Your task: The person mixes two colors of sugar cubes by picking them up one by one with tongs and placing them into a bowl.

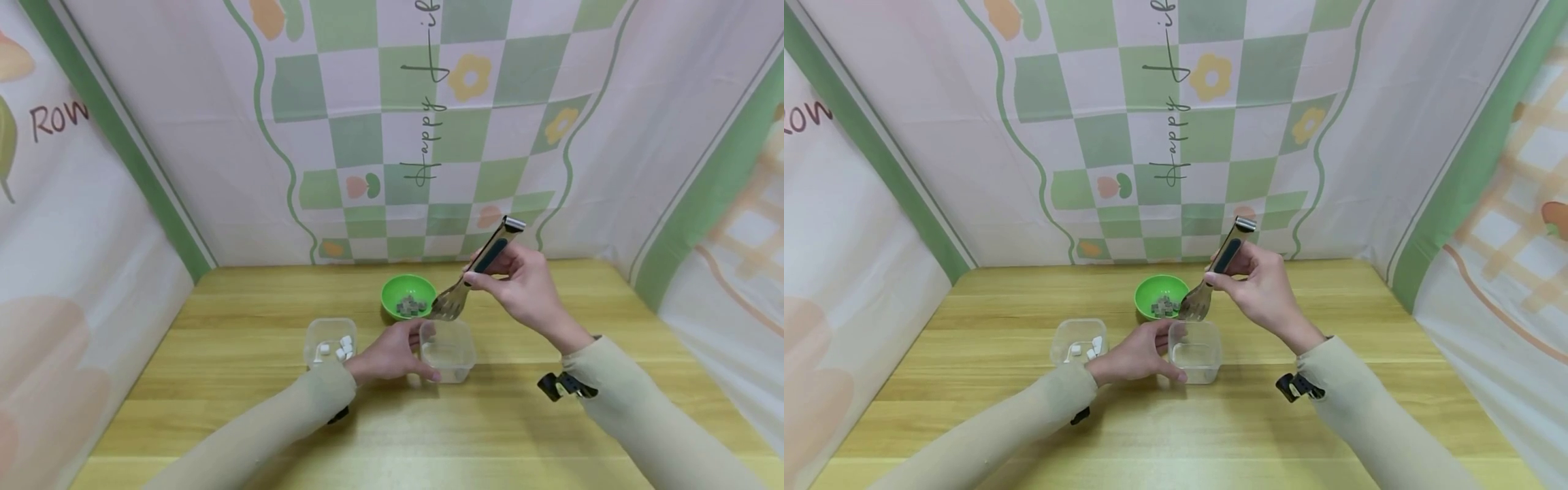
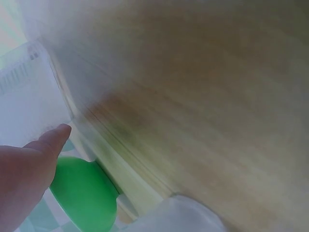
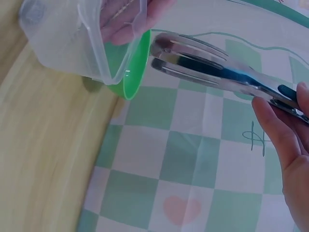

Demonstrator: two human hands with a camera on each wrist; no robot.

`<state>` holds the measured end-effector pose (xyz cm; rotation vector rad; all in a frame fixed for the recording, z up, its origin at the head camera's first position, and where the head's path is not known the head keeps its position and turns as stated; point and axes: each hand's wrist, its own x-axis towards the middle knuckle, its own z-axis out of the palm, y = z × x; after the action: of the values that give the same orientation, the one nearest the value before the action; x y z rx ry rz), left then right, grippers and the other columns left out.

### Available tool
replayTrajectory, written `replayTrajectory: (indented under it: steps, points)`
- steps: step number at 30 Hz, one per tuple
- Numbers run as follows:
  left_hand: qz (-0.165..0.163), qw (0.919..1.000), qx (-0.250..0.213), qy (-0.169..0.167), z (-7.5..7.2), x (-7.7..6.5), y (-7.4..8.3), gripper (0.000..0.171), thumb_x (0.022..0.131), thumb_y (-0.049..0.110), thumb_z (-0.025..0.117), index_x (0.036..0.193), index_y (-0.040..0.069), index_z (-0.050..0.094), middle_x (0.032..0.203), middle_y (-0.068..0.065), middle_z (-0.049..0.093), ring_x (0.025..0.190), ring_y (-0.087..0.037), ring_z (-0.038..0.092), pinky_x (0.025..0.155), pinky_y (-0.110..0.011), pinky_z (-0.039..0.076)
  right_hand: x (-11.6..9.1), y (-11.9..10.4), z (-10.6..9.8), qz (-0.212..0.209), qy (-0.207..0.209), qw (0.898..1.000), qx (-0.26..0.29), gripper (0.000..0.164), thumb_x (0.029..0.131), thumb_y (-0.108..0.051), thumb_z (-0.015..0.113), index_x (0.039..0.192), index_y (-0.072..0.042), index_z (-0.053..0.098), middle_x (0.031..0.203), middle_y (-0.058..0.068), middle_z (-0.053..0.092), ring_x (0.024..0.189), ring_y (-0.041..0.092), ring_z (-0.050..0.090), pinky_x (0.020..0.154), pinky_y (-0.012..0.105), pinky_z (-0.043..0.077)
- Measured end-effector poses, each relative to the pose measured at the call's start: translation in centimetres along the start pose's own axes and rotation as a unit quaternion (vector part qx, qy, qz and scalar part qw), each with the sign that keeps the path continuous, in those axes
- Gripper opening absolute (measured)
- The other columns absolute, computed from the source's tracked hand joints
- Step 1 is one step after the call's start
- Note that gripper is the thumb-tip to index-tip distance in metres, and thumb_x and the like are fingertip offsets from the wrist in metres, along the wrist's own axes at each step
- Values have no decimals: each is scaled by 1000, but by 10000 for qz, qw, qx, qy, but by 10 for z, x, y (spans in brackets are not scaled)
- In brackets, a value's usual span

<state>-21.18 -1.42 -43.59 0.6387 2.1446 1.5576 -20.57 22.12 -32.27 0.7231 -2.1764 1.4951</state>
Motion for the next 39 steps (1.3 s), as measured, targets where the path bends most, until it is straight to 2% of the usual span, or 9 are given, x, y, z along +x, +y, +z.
replayTrajectory:
  steps: [11,16,21,28,32,39]
  points:
    - [-61,10000,-68,-13,-1,-3,1,93,78,3,93,156,-1,42,153,-15,54,142,-31,51,119,-37,42,17,13,13,113,178,9997,122,21,88,10,81,104,10,68,90,22,75,74,20,76,67,30,65]
    - [-31,9999,-99,-42,-1,-3,0,91,79,2,93,155,-2,43,153,-16,54,142,-33,50,118,-36,42,19,20,18,256,204,9994,-70,21,88,7,82,104,9,69,90,20,75,73,17,75,67,27,64]
    - [-15,10000,-31,-77,-2,-3,1,90,79,3,93,155,-1,44,153,-17,53,142,-33,50,119,-36,42,21,25,24,400,177,9990,-42,21,89,4,82,105,10,69,91,20,76,74,15,75,68,26,64]
    - [-30,9999,33,-123,-3,-2,1,90,79,5,94,155,0,45,154,-16,53,142,-32,51,118,-37,42,25,31,32,363,111,9992,-145,21,90,0,83,105,7,70,90,16,76,76,22,75,69,26,64]
    - [-30,9999,93,-86,-3,-1,2,90,79,6,94,154,0,45,153,-15,54,141,-31,52,117,-35,43,27,31,33,382,126,9988,-281,21,91,-3,83,105,4,70,90,13,77,79,24,76,71,24,63]
    - [-46,9999,126,-55,-1,0,1,89,78,5,94,153,0,47,152,-15,56,141,-31,52,117,-34,44,21,25,27,373,147,9988,-266,22,90,-1,83,107,5,71,93,15,76,81,18,75,72,24,63]
